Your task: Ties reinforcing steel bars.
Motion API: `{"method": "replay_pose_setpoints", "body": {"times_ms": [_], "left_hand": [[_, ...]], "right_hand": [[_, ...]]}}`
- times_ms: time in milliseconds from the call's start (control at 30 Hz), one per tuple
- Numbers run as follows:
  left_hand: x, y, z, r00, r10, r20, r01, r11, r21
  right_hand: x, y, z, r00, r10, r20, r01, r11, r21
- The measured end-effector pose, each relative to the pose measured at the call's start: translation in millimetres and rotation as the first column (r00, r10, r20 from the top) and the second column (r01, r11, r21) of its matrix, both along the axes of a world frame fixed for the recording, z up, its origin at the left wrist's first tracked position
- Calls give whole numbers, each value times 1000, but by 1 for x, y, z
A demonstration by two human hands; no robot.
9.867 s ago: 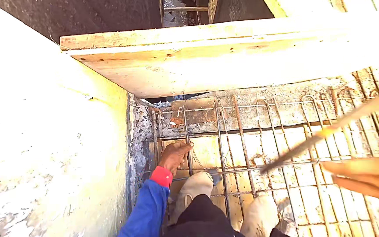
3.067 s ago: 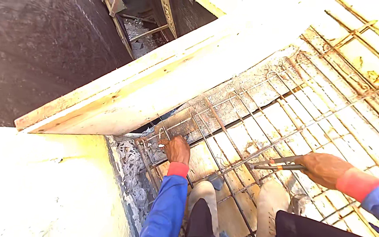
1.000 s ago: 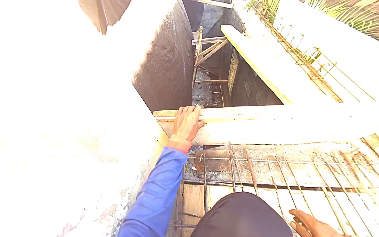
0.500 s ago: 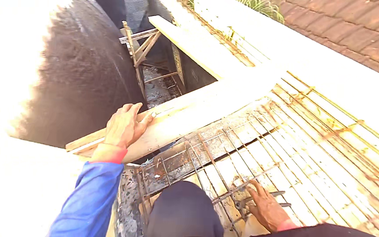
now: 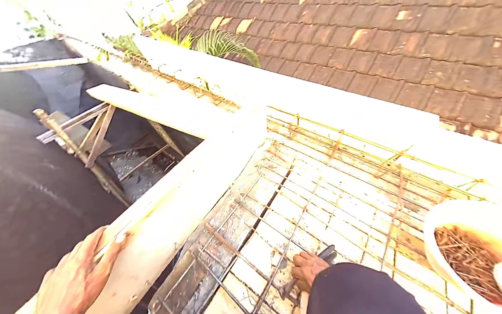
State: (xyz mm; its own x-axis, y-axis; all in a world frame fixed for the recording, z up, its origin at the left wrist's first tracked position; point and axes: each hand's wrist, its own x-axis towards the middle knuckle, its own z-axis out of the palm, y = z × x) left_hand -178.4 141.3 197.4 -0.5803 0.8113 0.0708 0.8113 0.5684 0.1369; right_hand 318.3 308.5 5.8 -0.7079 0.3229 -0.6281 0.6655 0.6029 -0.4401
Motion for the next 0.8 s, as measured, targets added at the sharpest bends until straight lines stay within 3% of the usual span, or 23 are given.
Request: {"method": "replay_pose_setpoints", "body": {"times_ms": [67,133,233,333,433,533,600,667,733,767,800], "left_hand": [[2,0,5,999,8,34,-6,998,-55],[3,0,6,998,1,56,3,998,-70],[0,4,10,997,4,81,3,995,-98],[7,12,19,994,50,102,-36,991,-128],[12,17,23,983,132,128,-110,980,-168],[16,22,26,964,220,148,-186,959,-214],[24,28,33,953,259,160,-216,945,-247],[36,23,42,978,146,147,-111,968,-224],[105,33,84,983,-142,119,161,973,-166],[208,74,132,973,176,150,-133,956,-260],[309,118,175,885,443,143,-396,878,-269]], "right_hand": [[16,3,-29,947,-187,-262,205,978,41],[33,13,-54,836,-252,-487,330,941,79],[49,36,7,775,-459,-435,488,872,-52],[60,49,38,499,-685,-531,719,669,-187],[73,62,49,341,-848,-405,820,480,-313],[95,69,37,364,-899,-244,878,419,-233],[112,70,34,451,-880,-152,881,466,-83],[127,67,37,523,-849,-79,852,521,44],[136,62,41,563,-825,-49,821,550,153],[140,62,41,579,-813,-57,804,558,204],[144,61,39,594,-800,-84,789,560,251]]}}
